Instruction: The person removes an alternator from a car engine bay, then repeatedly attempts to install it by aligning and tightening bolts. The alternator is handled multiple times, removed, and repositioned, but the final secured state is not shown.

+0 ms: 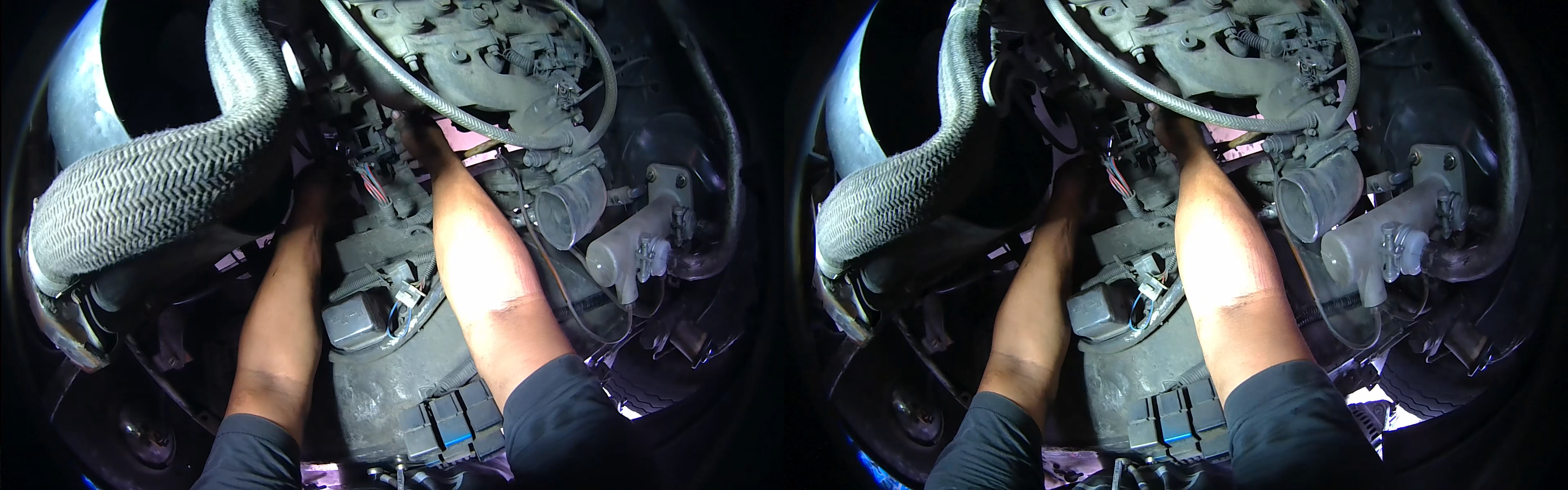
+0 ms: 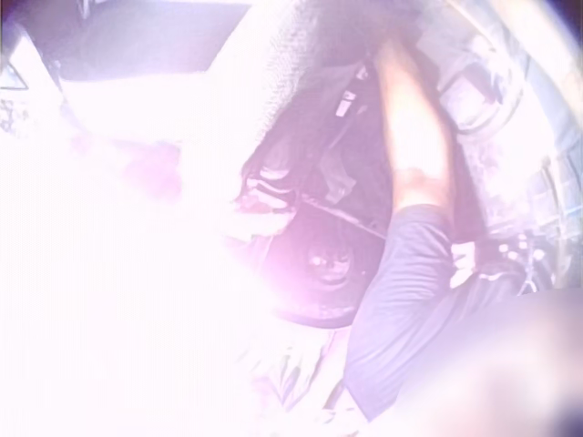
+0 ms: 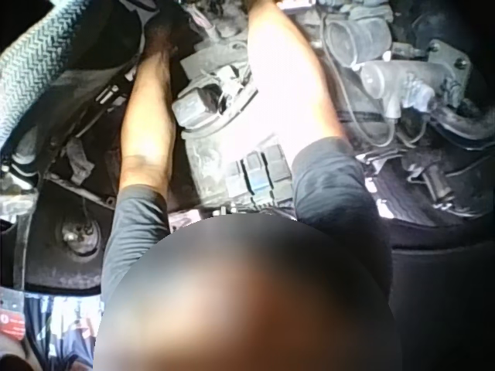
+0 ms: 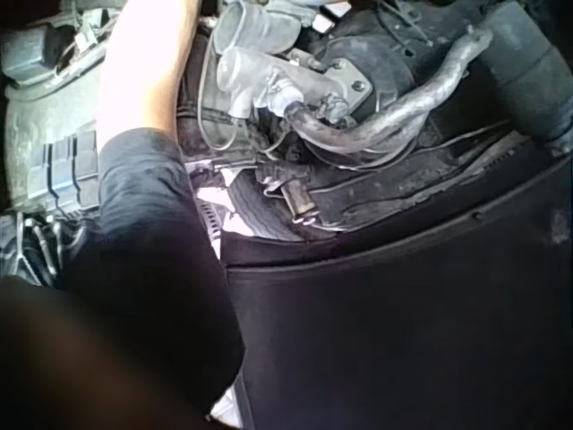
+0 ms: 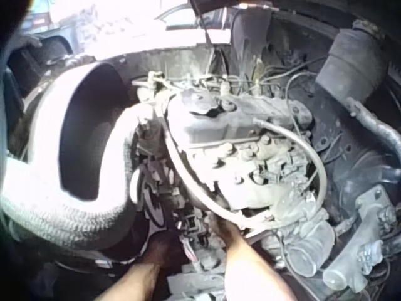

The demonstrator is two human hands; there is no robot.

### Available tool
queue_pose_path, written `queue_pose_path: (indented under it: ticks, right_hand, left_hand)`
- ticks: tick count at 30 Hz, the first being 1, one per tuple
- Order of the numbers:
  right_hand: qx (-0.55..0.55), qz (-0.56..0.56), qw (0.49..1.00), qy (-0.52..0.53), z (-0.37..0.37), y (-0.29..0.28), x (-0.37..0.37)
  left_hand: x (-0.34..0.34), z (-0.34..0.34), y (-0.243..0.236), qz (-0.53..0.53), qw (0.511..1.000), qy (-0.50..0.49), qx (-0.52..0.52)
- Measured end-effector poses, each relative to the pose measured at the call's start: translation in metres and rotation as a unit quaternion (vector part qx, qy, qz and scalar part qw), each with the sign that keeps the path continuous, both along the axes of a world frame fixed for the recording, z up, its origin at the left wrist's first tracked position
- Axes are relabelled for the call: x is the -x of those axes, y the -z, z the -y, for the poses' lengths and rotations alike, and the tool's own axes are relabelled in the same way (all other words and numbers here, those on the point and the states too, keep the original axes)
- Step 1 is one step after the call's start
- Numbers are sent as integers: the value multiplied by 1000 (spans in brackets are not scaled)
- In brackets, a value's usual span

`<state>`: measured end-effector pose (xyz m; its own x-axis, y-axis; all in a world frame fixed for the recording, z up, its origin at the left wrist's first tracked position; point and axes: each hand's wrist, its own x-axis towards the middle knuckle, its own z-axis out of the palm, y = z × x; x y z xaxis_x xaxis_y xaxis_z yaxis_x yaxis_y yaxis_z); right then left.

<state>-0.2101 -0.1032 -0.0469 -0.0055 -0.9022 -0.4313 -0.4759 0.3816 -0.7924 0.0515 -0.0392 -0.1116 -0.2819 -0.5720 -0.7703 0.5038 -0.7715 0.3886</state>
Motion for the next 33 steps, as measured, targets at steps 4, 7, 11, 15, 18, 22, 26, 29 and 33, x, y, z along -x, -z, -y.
queue_pose_path:
  ticks: [4, 7, 11, 15, 18, 22, 26, 29, 33]
  right_hand:
    - [50, -83, 990, -99, -8, 7, -3]
    - [-85, -86, 985, -125, -7, 10, 1]
    - [-101, -175, 957, -209, 2, 7, 0]
    - [-122, -4, 987, -102, -7, -7, 0]
    - [-260, 95, 959, -54, -12, -19, 1]
    - [-241, 50, 966, -83, -7, -27, -4]
    - [-281, 80, 956, -28, -9, -38, -5]
    - [-323, 133, 937, -18, -8, -50, -3]
    - [-305, 106, 946, -14, -7, -60, -5]
  left_hand:
    - [8, -8, -2, 81, 995, -41, 34]
    - [22, -13, -12, 238, 965, -38, 107]
    - [39, -7, -29, 320, 935, -55, 141]
    - [48, -7, -56, 238, 968, -74, 36]
    - [51, -13, -69, 161, 980, -120, 1]
    - [45, -12, -72, 105, 987, -118, -12]
    - [39, -14, -64, 73, 991, -114, 2]
    - [33, -18, -54, 56, 993, -101, 16]
    - [23, -17, -39, -89, 991, -79, 67]
